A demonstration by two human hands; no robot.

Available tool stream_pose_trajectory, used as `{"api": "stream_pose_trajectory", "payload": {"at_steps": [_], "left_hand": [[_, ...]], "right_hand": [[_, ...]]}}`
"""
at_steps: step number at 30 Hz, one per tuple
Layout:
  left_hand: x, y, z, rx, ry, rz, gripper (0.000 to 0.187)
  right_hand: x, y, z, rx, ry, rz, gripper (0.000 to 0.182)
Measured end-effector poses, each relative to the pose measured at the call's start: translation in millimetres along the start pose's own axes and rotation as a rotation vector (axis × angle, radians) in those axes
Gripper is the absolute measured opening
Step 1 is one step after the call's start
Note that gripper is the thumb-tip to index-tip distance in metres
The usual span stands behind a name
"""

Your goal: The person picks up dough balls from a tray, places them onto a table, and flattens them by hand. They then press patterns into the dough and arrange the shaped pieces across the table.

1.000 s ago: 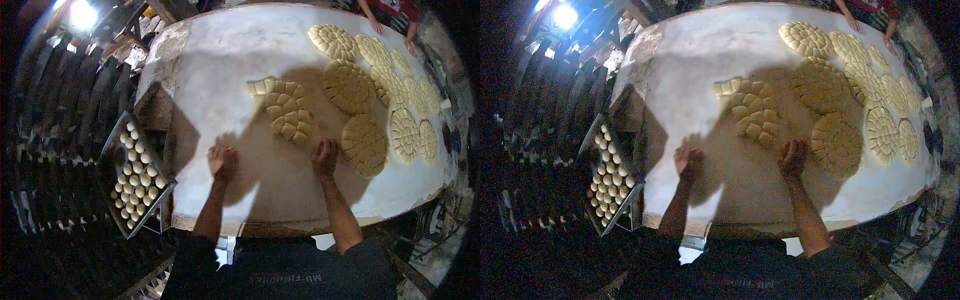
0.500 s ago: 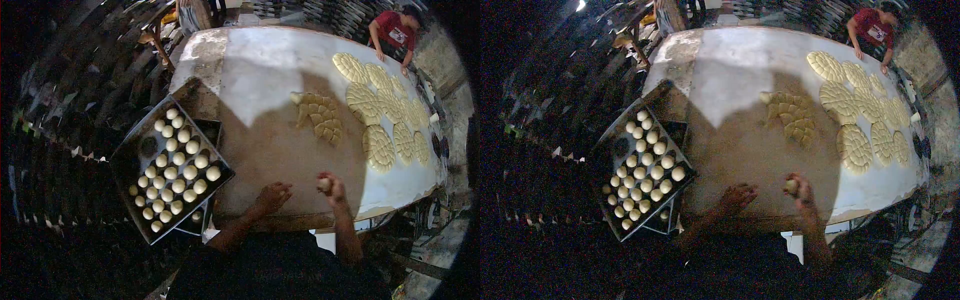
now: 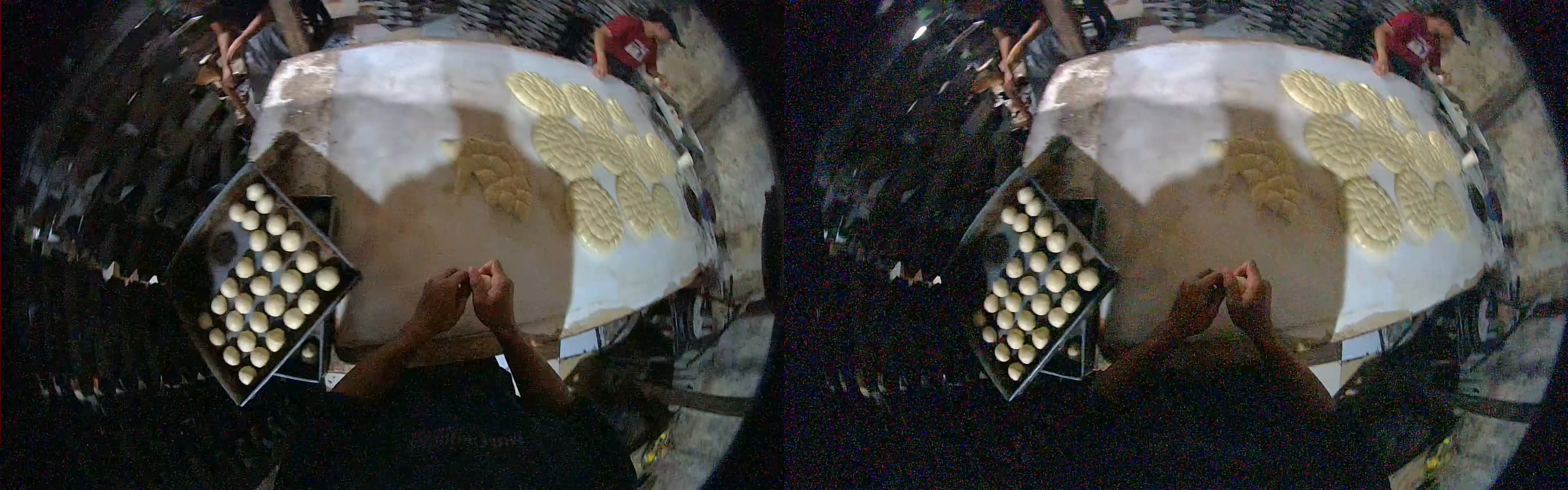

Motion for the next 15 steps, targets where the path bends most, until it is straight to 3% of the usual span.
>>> {"api": "stream_pose_trajectory", "payload": {"at_steps": [1, 4, 7, 9, 10, 11, 14, 15], "left_hand": [[11.1, 6.6, -2.3, -0.025, -0.021, -0.041, 0.017], [56.6, 29.0, -3.4, -0.032, -0.338, -0.155, 0.019], [104.1, 27.2, -24.6, 0.042, -0.449, -0.141, 0.024], [115.3, -17.9, -52.4, -0.213, -0.166, 0.032, 0.033], [110.4, -39.0, -77.8, 0.039, 0.033, -0.454, 0.040], [109.1, -45.6, -94.5, 0.304, 0.232, -0.932, 0.047], [76.6, -27.9, -109.1, -0.568, -0.145, -0.620, 0.062], [100.3, -48.8, -89.1, -0.434, -0.044, -0.684, 0.074]], "right_hand": [[-12.6, 3.4, 3.6, 0.009, 0.032, 0.017, 0.037], [-46.1, 50.3, 22.5, -0.299, 0.107, 0.158, 0.038], [-91.1, 98.6, 17.9, -0.059, 0.173, 0.220, 0.038], [-119.4, 130.3, 9.6, 0.130, 0.035, 0.278, 0.030], [-129.1, 145.6, 6.5, 0.224, -0.041, 0.302, 0.027], [-135.7, 148.3, -0.9, 0.139, -0.061, 0.303, 0.025], [-149.3, 159.3, -11.8, -0.030, -0.146, 0.278, 0.021], [-154.3, 169.3, -15.6, -0.034, -0.187, 0.255, 0.020]]}}
Point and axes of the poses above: each hand's wrist, its own z-axis away from the middle knuckle, its own x-axis out of the palm, y = z × x, the point moved 6 cm from there along -z, towards the middle knuckle, and after that the axes turned 11 degrees about -z, right-handed, at the moved point
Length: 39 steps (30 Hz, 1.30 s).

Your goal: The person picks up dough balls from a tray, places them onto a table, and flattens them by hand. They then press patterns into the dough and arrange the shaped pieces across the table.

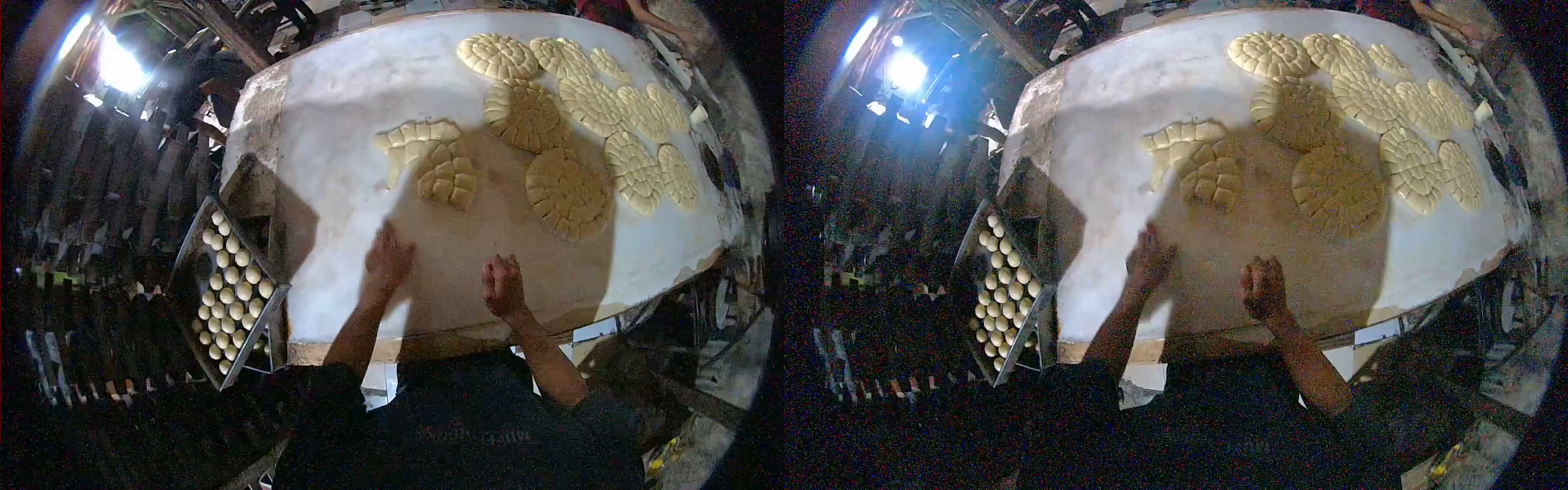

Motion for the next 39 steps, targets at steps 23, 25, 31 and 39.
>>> {"api": "stream_pose_trajectory", "payload": {"at_steps": [23, 25, 31, 39], "left_hand": [[86.3, -129.7, 94.7, 0.072, -0.027, 0.210, 0.028], [4.4, -105.5, 50.6, 0.080, 0.382, 0.146, 0.031], [64.1, -42.4, 54.1, 0.204, 0.181, 0.280, 0.035], [-117.5, -202.6, 153.9, 0.299, 0.334, 0.272, 0.033]], "right_hand": [[-17.0, 76.8, -45.1, -0.363, -0.058, 0.201, 0.025], [-11.0, 56.2, -81.3, -0.383, 0.199, 0.343, 0.026], [42.7, 29.3, -65.7, -0.158, 0.299, 0.145, 0.025], [-28.5, 156.8, -43.4, 0.425, -0.396, 0.258, 0.021]]}}
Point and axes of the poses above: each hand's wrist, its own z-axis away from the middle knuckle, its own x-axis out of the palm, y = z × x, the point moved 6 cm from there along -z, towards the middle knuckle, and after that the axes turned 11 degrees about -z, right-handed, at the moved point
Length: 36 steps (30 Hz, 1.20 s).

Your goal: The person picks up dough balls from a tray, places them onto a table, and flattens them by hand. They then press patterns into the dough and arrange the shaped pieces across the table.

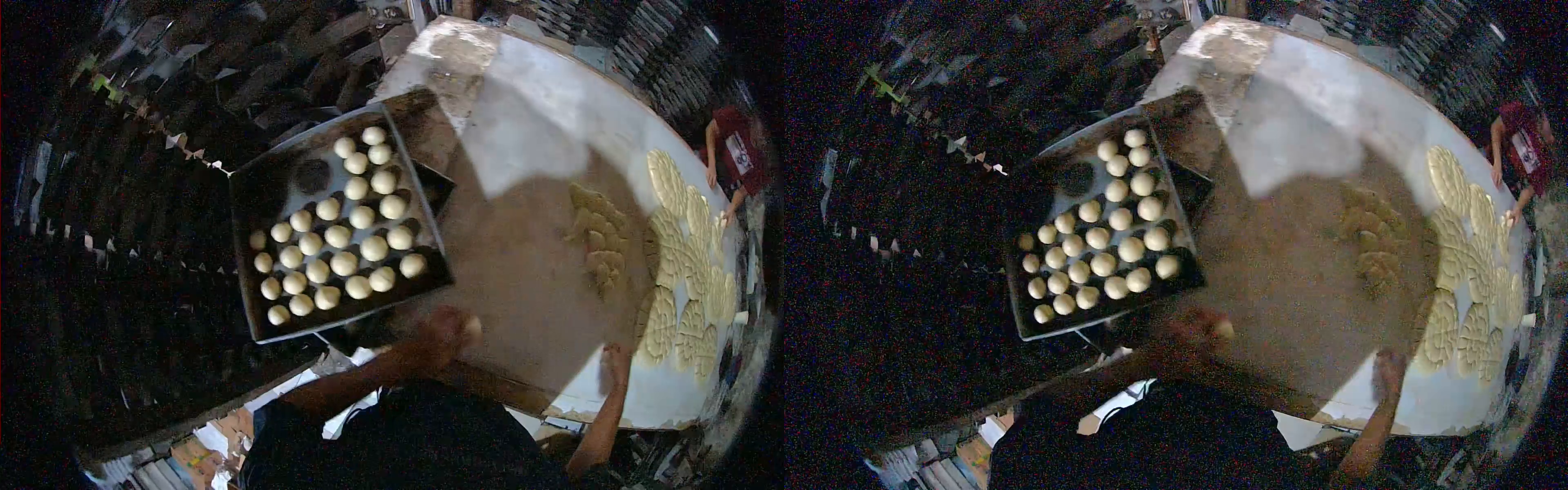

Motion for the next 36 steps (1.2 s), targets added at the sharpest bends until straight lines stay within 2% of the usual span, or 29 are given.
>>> {"api": "stream_pose_trajectory", "payload": {"at_steps": [1, 2, 4, 5, 6, 8, 9, 10, 11, 12, 14, 15, 16, 18, 20, 21, 22, 24, 25, 26, 27, 28, 29, 31, 33, 35, 36], "left_hand": [[-40.7, -30.1, -11.9, -0.069, 0.037, 0.075, 0.033], [-87.2, -68.4, -27.8, -0.191, 0.097, 0.070, 0.033], [-159.2, -152.7, -57.7, -0.443, 0.192, 0.019, 0.035], [-155.9, -223.7, -53.4, -0.399, 0.197, -0.100, 0.035], [-156.1, -279.5, -58.6, -0.423, 0.237, -0.131, 0.038], [-142.0, -347.8, -57.1, -0.600, 0.224, -0.182, 0.039], [-134.9, -359.9, -54.6, -0.580, 0.185, -0.141, 0.040], [-129.8, -369.3, -53.9, -0.562, 0.152, -0.103, 0.040], [-125.4, -378.6, -53.4, -0.545, 0.121, -0.066, 0.040], [-127.5, -388.6, -48.7, -0.549, 0.179, -0.110, 0.042], [-131.6, -397.4, -33.4, -0.554, 0.279, -0.198, 0.046], [-158.4, -369.4, -42.6, -0.488, 0.118, -0.182, 0.057], [-181.7, -350.2, -41.6, -0.546, 0.220, -0.183, 0.058], [-213.6, -311.2, -40.0, -0.634, 0.405, -0.180, 0.059], [-228.3, -261.5, -66.3, -0.583, 0.321, -0.122, 0.056], [-226.9, -236.0, -81.8, -0.548, 0.269, -0.084, 0.054], [-216.3, -210.5, -99.3, -0.481, 0.168, -0.083, 0.054], [-183.1, -153.4, -141.8, -0.313, -0.015, -0.074, 0.053], [-160.4, -116.0, -166.0, -0.183, -0.085, -0.039, 0.054], [-136.5, -80.2, -185.8, 0.046, -0.166, -0.088, 0.057], [-103.9, -47.3, -205.3, 0.147, -0.328, -0.060, 0.060], [-69.9, -14.0, -219.5, 0.242, -0.491, -0.047, 0.062], [-34.3, 15.0, -237.4, 0.361, -0.566, 0.066, 0.064], [69.1, 38.2, -263.5, 0.259, -0.723, 0.261, 0.052], [212.8, 30.5, -272.0, 0.009, -0.836, 0.394, 0.059], [333.0, 9.3, -288.4, -0.105, -0.607, 0.327, 0.052], [370.2, 3.3, -293.9, -0.211, -0.449, 0.010, 0.051]], "right_hand": [[2.4, -34.8, 3.1, 0.144, 0.062, -0.238, 0.024], [6.6, -100.0, 6.3, 0.285, 0.127, -0.474, 0.027], [39.2, -247.2, 9.2, -0.159, 0.047, -0.775, 0.034], [61.2, -322.5, 11.7, -0.261, -0.107, -0.827, 0.037], [79.4, -417.6, 25.9, -0.319, -0.213, -0.740, 0.034], [112.1, -561.6, 40.1, -0.655, -0.251, -0.426, 0.033], [130.7, -620.1, 58.7, -0.927, -0.200, -0.532, 0.036], [151.9, -667.9, 67.9, -0.901, -0.425, -0.749, 0.039], [174.6, -707.5, 65.5, -1.143, -0.287, -0.658, 0.039], [185.0, -749.6, 70.6, -1.288, -0.267, -0.482, 0.038], [248.7, -786.3, 44.9, -1.247, -0.350, -0.372, 0.036], [289.0, -779.5, 29.2, -1.317, -0.279, -0.299, 0.033], [314.4, -774.0, 17.1, -1.381, -0.196, -0.232, 0.030], [255.3, -767.0, 50.3, -1.497, -0.136, -0.051, 0.027], [206.7, -720.0, 51.5, -1.390, -0.156, -0.224, 0.026], [181.3, -685.1, 44.1, -1.313, -0.070, -0.307, 0.021], [153.4, -645.1, 36.8, -1.234, 0.025, -0.381, 0.016], [98.5, -550.8, 24.0, -1.079, 0.403, -0.437, 0.012], [83.6, -512.3, 20.9, -0.950, 0.471, -0.436, 0.013], [69.7, -471.6, 18.4, -0.822, 0.546, -0.439, 0.014], [56.9, -428.7, 14.6, -0.695, 0.620, -0.449, 0.014], [53.6, -388.5, 10.7, -0.667, 0.651, -0.409, 0.015], [57.6, -346.2, 6.7, -0.638, 0.666, -0.373, 0.016], [60.9, -269.3, 7.7, -0.580, 0.632, -0.280, 0.014], [52.6, -181.3, 29.4, -0.532, 0.713, -0.119, 0.014], [29.9, -108.3, 60.0, -0.474, 0.819, -0.125, 0.015], [23.2, -71.5, 72.9, -0.397, 0.821, -0.108, 0.016]]}}
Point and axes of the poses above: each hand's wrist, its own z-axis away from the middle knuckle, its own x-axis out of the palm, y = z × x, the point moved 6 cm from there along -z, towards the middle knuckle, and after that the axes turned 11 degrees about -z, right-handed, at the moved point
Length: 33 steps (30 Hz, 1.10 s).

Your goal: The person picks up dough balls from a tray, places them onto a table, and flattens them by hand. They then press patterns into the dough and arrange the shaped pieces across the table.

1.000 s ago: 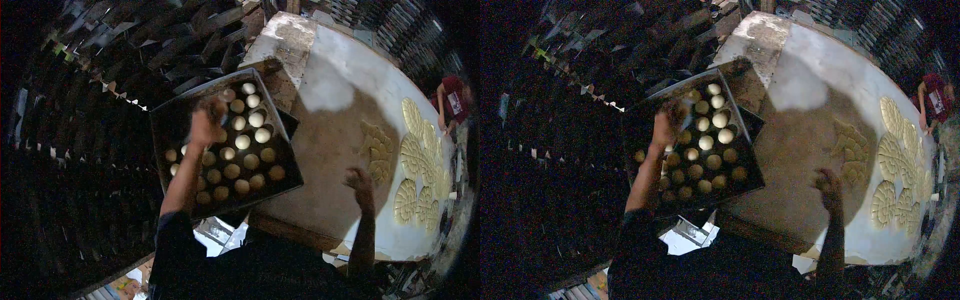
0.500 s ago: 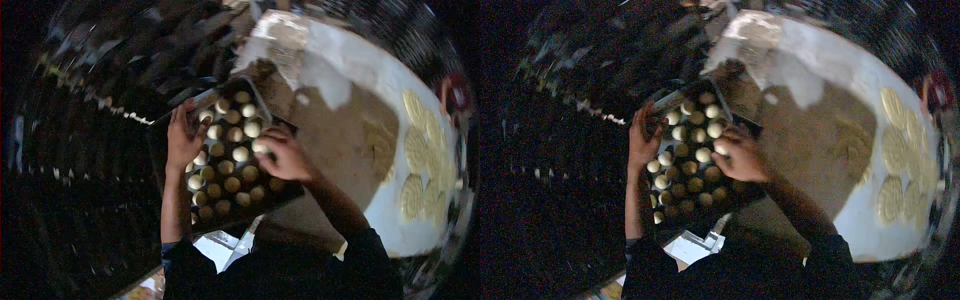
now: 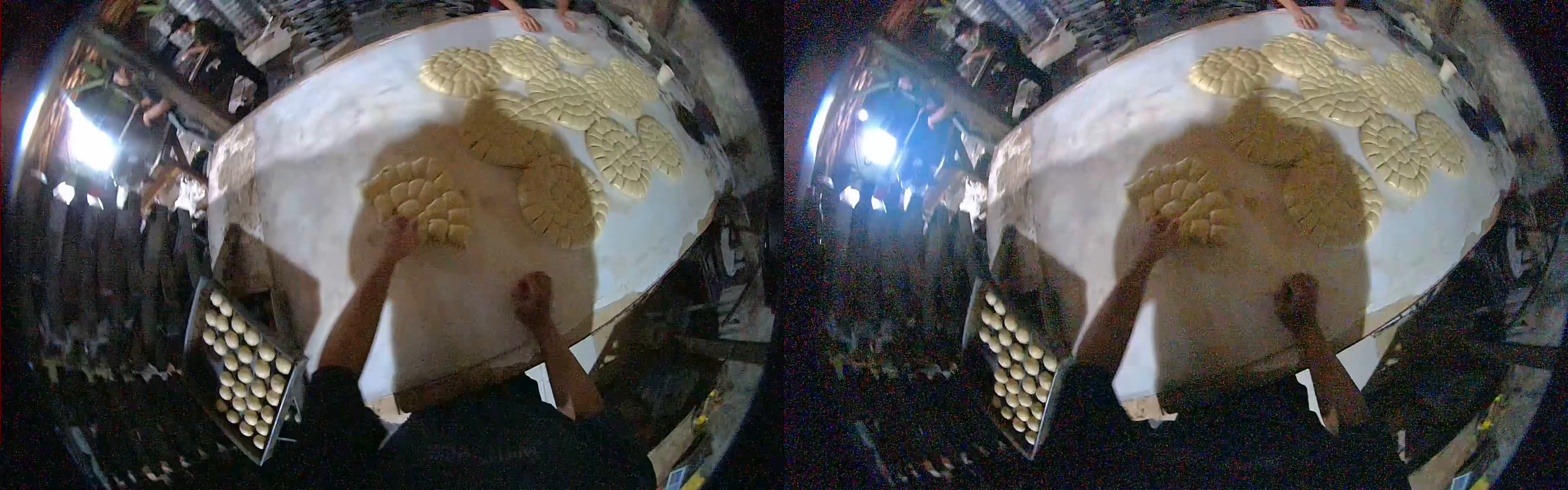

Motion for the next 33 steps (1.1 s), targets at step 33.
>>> {"api": "stream_pose_trajectory", "payload": {"at_steps": [33], "left_hand": [[-9.6, 3.5, 325.7, 0.037, 0.023, 1.280, 0.032]], "right_hand": [[99.5, -178.1, 86.5, 0.511, -0.260, -0.607, 0.049]]}}
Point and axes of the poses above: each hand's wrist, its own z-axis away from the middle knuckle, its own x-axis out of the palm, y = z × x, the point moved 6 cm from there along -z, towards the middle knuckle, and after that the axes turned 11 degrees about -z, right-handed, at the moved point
